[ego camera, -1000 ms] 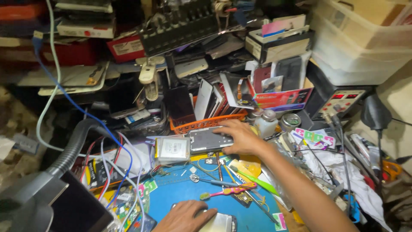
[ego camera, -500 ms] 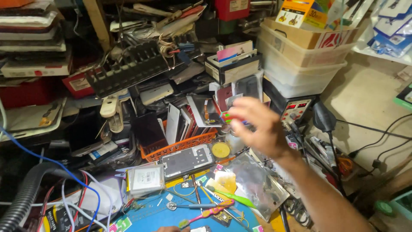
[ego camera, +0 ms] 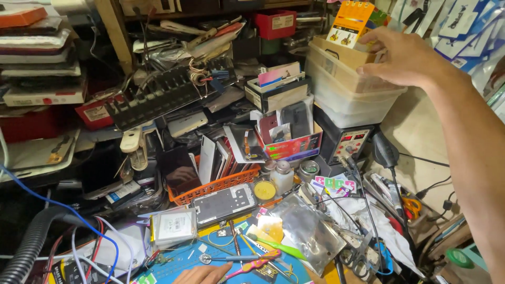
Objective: Preparing a smartphone frame for reassembly by inspecting it and searching for necessary components in a parts bin.
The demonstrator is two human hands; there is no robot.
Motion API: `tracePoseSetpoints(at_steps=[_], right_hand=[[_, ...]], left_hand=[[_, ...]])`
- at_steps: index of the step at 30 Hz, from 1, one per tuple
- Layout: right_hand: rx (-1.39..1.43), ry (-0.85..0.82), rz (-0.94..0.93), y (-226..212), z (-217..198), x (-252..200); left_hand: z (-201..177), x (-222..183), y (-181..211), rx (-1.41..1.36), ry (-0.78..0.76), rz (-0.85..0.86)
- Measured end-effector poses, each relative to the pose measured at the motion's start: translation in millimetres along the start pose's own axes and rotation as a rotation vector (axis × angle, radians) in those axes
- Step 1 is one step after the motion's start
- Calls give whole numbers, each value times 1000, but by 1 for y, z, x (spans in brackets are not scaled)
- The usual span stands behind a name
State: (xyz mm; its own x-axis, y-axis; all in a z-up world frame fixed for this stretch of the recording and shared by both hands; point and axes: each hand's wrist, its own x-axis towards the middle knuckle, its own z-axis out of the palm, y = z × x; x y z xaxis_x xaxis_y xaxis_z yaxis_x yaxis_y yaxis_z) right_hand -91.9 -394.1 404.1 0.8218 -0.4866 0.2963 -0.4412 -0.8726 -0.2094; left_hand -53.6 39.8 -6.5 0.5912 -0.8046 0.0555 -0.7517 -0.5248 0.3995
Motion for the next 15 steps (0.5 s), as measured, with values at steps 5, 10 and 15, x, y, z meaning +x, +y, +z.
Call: tracePoseSetpoints(at_steps=[5,10,15], right_hand=[[-70,10,41,27,13,22],[52,202,-67,49,17,41],[238,362,-137,54,2,53]], left_hand=[[-105,54,99,-124,404,368],[-156,155,181,-220,385,431],[-169,253,233,-318,380,361]])
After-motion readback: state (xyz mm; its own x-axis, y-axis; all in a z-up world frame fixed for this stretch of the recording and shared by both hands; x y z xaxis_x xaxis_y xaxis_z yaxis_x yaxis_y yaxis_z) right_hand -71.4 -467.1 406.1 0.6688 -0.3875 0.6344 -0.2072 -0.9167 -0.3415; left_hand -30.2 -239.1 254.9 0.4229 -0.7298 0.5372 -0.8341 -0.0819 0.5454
